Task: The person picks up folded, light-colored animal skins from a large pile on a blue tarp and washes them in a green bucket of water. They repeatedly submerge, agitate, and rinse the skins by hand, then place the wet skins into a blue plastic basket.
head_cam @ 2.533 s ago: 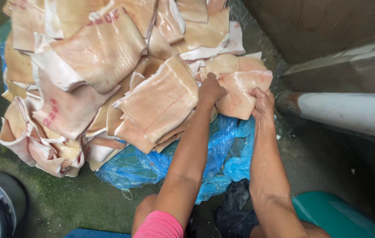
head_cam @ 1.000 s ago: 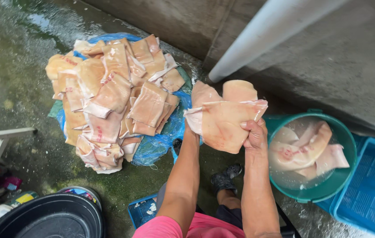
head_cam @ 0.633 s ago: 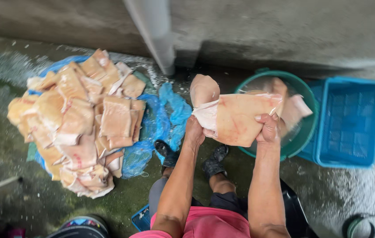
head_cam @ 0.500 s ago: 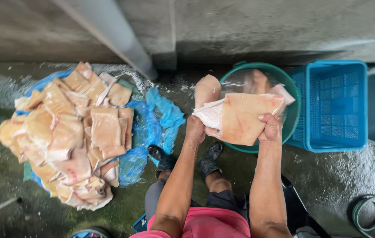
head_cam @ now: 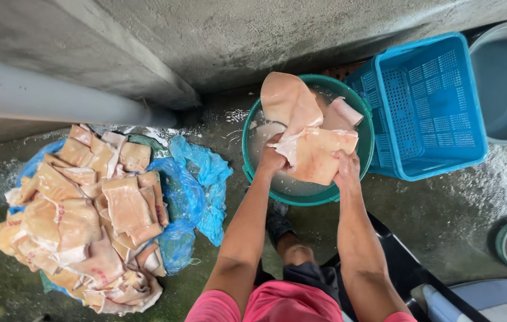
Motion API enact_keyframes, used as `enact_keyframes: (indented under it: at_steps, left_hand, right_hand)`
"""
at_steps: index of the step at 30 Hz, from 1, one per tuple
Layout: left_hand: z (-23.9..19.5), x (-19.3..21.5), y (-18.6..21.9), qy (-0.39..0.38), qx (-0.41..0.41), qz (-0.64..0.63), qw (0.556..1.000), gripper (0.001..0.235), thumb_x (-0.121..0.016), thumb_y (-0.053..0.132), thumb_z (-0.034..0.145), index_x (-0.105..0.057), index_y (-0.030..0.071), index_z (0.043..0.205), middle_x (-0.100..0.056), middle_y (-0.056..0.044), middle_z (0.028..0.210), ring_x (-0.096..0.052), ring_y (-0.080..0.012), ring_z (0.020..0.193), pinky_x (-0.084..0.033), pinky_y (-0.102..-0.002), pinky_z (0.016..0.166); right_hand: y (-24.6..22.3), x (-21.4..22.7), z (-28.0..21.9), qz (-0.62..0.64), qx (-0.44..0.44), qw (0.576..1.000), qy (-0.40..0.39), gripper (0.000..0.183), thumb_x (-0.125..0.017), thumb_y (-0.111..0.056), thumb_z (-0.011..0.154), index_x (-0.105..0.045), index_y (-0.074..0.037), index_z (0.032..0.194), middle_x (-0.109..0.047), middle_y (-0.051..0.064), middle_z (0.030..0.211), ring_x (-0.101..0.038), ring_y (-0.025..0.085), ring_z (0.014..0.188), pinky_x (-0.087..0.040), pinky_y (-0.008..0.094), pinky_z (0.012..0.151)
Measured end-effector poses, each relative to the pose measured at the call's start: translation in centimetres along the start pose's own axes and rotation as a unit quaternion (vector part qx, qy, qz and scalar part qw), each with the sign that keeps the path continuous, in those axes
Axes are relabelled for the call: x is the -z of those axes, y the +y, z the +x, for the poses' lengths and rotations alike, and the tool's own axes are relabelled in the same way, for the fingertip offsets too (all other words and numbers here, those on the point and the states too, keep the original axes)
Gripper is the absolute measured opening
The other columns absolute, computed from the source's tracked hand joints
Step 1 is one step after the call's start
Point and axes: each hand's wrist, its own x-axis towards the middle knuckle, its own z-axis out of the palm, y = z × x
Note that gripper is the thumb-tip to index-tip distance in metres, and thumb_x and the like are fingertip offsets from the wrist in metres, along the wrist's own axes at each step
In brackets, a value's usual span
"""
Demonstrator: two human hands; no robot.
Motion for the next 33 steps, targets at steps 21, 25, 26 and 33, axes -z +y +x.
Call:
enact_keyframes:
  at_steps: [21,25,26,33]
  left_hand:
    - [4.6,-3.5,-11.0,0.090,-0.119,0.358,0.922,0.121,-0.089,0.051,0.067,-0.019,0.015,0.159,-0.014,-0.037,0.159,-0.008,-0.0488,0.152,-0.012,-0.059,0.118]
    - [6.2,-5.8,-11.7,0.205,-0.138,0.353,0.902,0.103,-0.084,0.050,0.077,-0.033,0.015,0.159,-0.023,-0.039,0.158,-0.021,-0.0518,0.150,-0.025,-0.056,0.121]
    - [6.8,-6.1,-12.1,0.228,-0.138,0.328,0.906,0.097,-0.081,0.047,0.080,-0.036,0.016,0.160,-0.025,-0.039,0.159,-0.026,-0.0514,0.150,-0.031,-0.053,0.121]
    - [6.9,-6.5,-12.6,0.242,-0.101,0.234,0.936,0.092,-0.077,0.043,0.076,-0.040,0.015,0.155,-0.032,-0.028,0.160,-0.041,-0.0505,0.138,-0.042,-0.055,0.108]
  right_hand:
    - [10.3,4.9,10.7,-0.630,0.245,0.736,0.021,0.081,-0.068,-0.042,0.097,-0.026,-0.017,0.162,-0.030,0.029,0.151,-0.037,0.053,0.134,-0.035,0.059,0.111]
    - [8.2,4.8,13.4,-0.613,0.224,0.756,-0.048,0.076,-0.057,-0.050,0.097,-0.027,-0.021,0.161,-0.032,0.027,0.152,-0.043,0.050,0.135,-0.039,0.053,0.112]
    - [7.8,5.0,14.3,-0.575,0.212,0.787,-0.070,0.077,-0.054,-0.052,0.095,-0.028,-0.020,0.159,-0.034,0.026,0.151,-0.045,0.048,0.135,-0.041,0.051,0.111]
    - [9.1,7.4,20.2,-0.608,0.198,0.762,-0.100,0.078,-0.057,-0.052,0.099,-0.032,-0.004,0.156,-0.044,0.032,0.149,-0.041,0.050,0.136,-0.038,0.052,0.110]
